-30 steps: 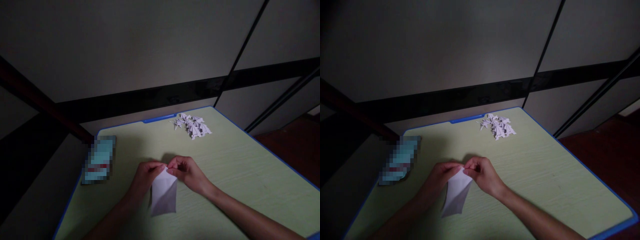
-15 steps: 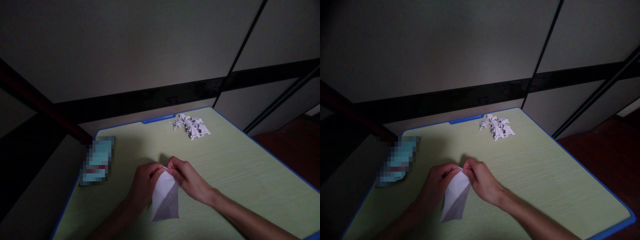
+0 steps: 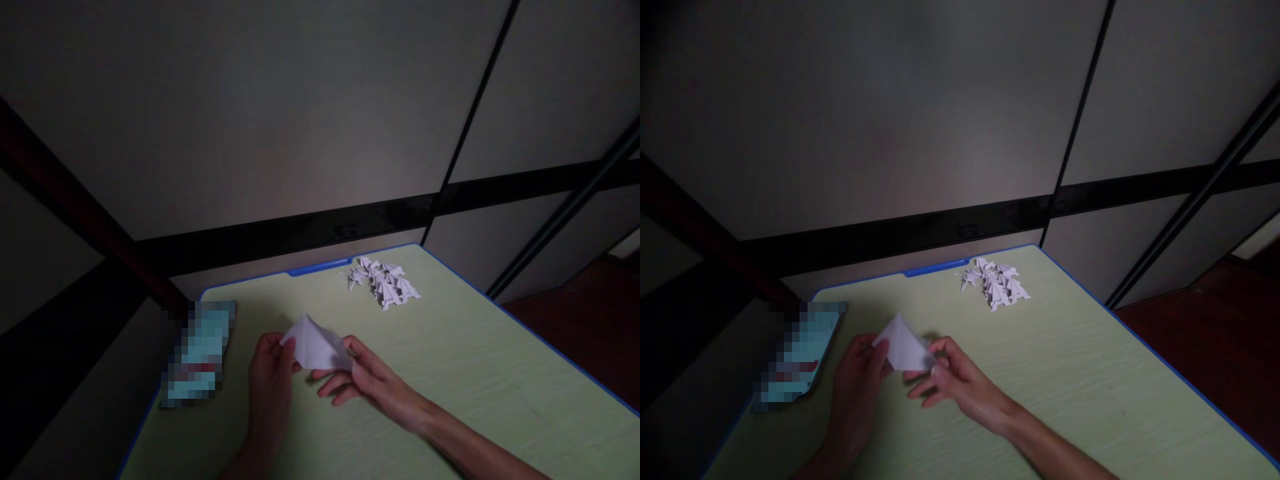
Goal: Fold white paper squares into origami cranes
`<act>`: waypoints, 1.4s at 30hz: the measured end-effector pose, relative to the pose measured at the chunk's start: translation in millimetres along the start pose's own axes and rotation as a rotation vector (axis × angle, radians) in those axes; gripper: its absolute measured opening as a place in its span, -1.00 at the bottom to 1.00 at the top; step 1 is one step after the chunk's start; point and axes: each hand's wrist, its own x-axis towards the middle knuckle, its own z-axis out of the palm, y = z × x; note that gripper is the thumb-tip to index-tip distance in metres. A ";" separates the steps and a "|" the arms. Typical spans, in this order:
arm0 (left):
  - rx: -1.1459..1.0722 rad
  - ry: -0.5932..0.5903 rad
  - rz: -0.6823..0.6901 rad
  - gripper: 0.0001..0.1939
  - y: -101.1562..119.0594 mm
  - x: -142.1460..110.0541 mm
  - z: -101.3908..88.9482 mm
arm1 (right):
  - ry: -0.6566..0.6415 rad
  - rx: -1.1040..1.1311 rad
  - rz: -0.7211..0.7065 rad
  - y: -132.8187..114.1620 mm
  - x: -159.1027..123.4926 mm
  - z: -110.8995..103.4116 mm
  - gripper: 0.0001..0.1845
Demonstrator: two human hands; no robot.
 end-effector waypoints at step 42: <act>0.304 -0.630 -0.114 -0.88 8.0 -9.2 2.8 | 0.326 -0.703 -0.568 -16.1 -1.3 -11.2 -0.93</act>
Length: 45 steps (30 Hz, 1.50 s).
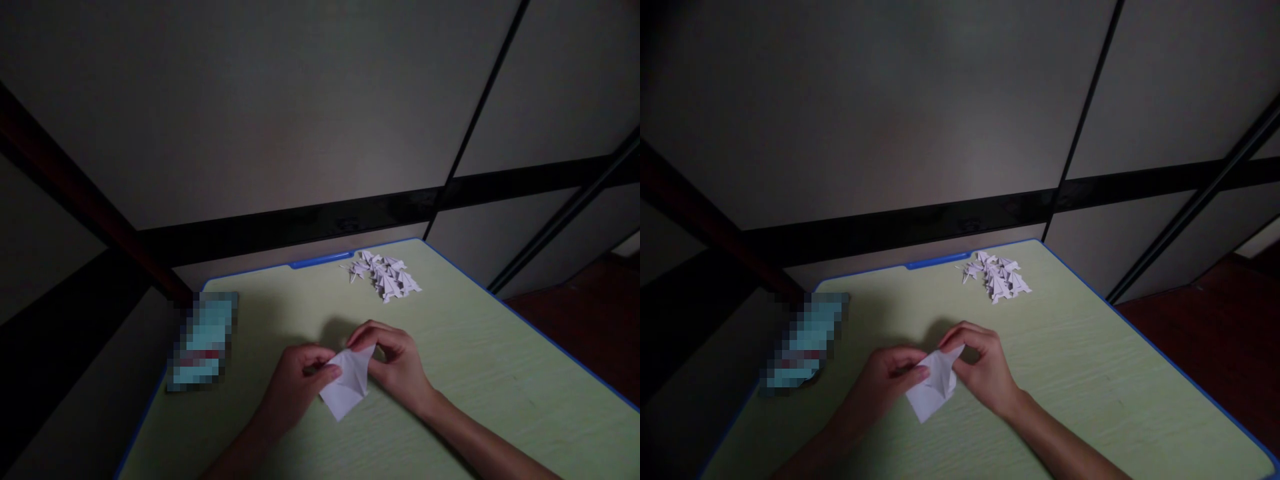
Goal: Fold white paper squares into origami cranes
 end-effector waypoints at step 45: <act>0.058 0.044 0.038 -0.80 -14.6 4.7 4.3 | -0.124 -0.089 0.321 3.4 -3.0 9.9 -0.81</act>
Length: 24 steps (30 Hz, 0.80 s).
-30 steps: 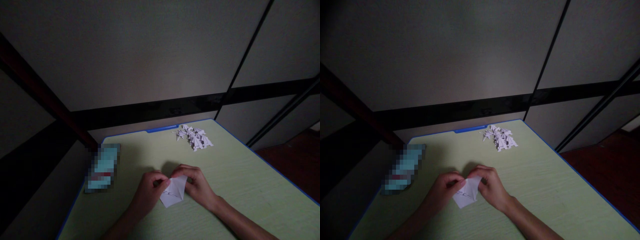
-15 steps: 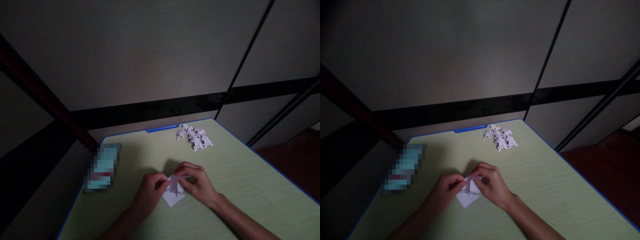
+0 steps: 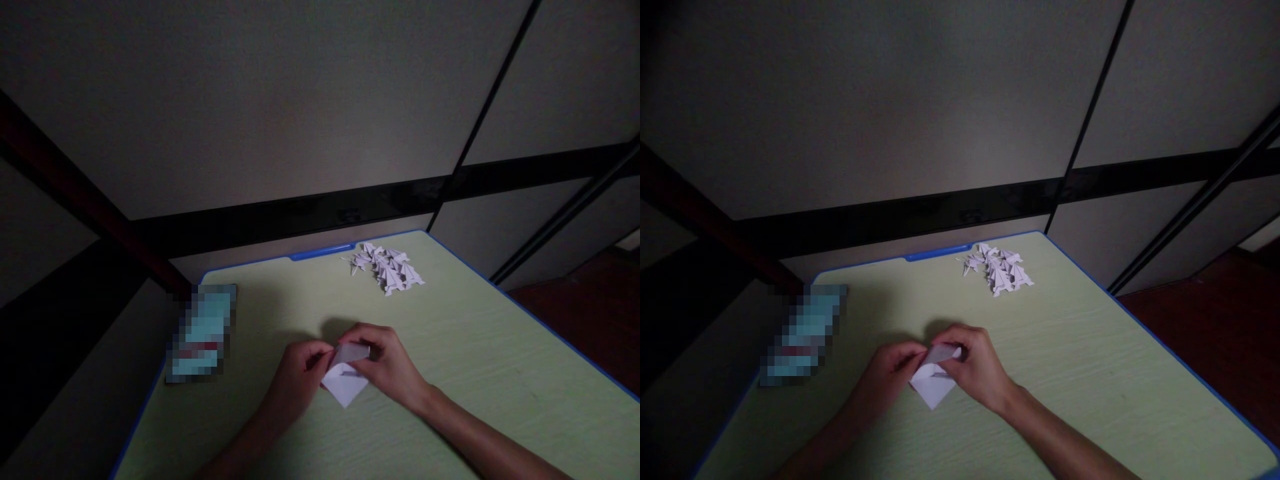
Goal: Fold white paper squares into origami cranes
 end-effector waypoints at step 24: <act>-0.345 0.019 -0.171 -0.83 12.8 -1.4 -8.6 | -0.155 -0.045 -0.381 1.7 -4.0 -9.1 -0.56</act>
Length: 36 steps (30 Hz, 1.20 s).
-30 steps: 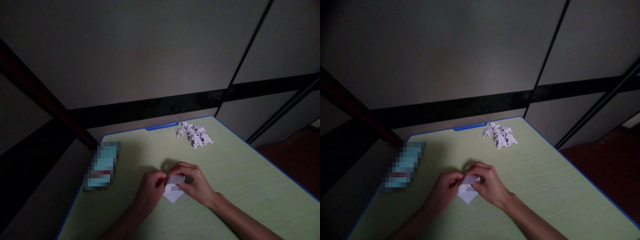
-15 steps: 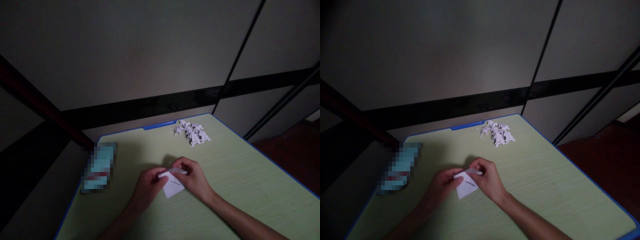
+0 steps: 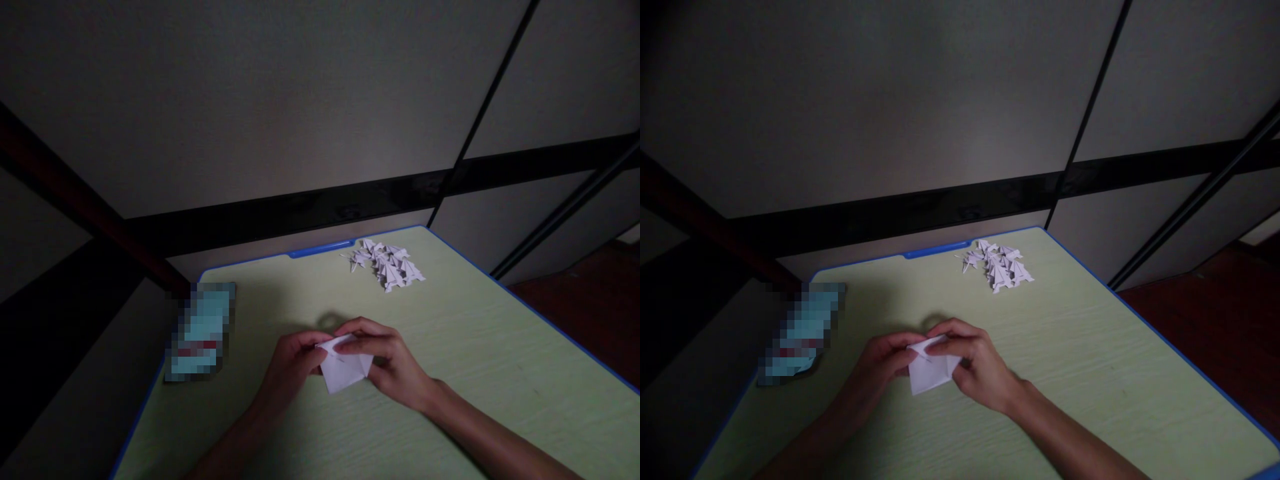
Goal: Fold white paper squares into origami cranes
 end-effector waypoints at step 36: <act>0.317 0.025 0.308 -0.75 -9.7 -19.0 17.9 | 0.403 -0.250 -0.202 -10.1 -12.5 11.3 -0.72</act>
